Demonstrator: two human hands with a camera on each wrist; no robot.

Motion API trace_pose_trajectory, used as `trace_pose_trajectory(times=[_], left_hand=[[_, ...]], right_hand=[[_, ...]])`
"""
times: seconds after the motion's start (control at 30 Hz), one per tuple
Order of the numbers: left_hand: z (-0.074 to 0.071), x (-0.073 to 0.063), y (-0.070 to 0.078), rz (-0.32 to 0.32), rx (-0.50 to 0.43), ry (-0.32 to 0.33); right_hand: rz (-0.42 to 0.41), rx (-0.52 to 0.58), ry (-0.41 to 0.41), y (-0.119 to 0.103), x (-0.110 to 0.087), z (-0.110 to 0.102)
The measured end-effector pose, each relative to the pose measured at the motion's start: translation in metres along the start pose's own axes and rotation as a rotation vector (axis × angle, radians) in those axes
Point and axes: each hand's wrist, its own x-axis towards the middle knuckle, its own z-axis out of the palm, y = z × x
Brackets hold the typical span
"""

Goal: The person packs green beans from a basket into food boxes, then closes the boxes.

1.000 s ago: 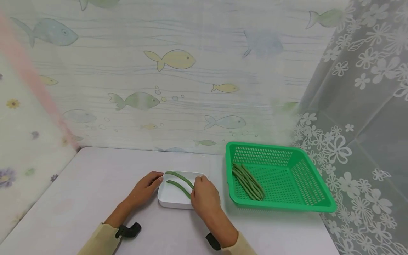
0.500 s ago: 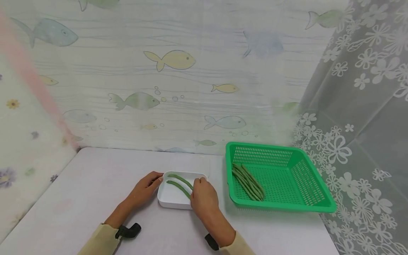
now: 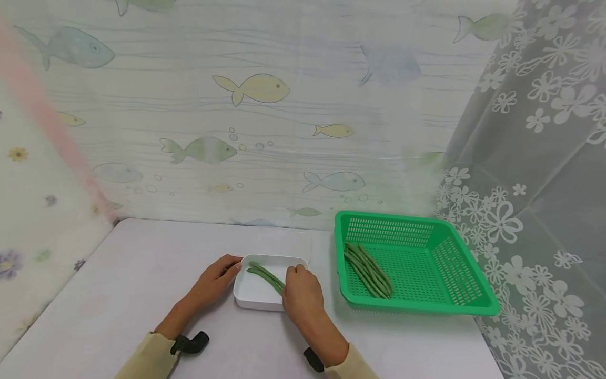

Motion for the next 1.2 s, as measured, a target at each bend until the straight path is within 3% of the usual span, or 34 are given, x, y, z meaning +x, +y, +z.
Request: trace_pose_trajectory(times=[0.63, 0.77, 0.97, 1.2], left_hand=[[0.000, 0.001, 0.000, 0.009, 0.013, -0.001], [0.001, 0.001, -0.001, -0.007, 0.005, -0.009], [0.001, 0.002, -0.002, -0.021, -0.010, -0.017], [0.001, 0.001, -0.003, -0.023, -0.003, -0.012]], right_hand=[[0.019, 0.035, -0.013, -0.002, 0.001, -0.005], [-0.006, 0.046, 0.024, -0.002, 0.000, -0.010], [-0.070, 0.107, 0.147, -0.002, -0.002, -0.023], [-0.044, 0.169, 0.156, -0.003, -0.001, -0.044]])
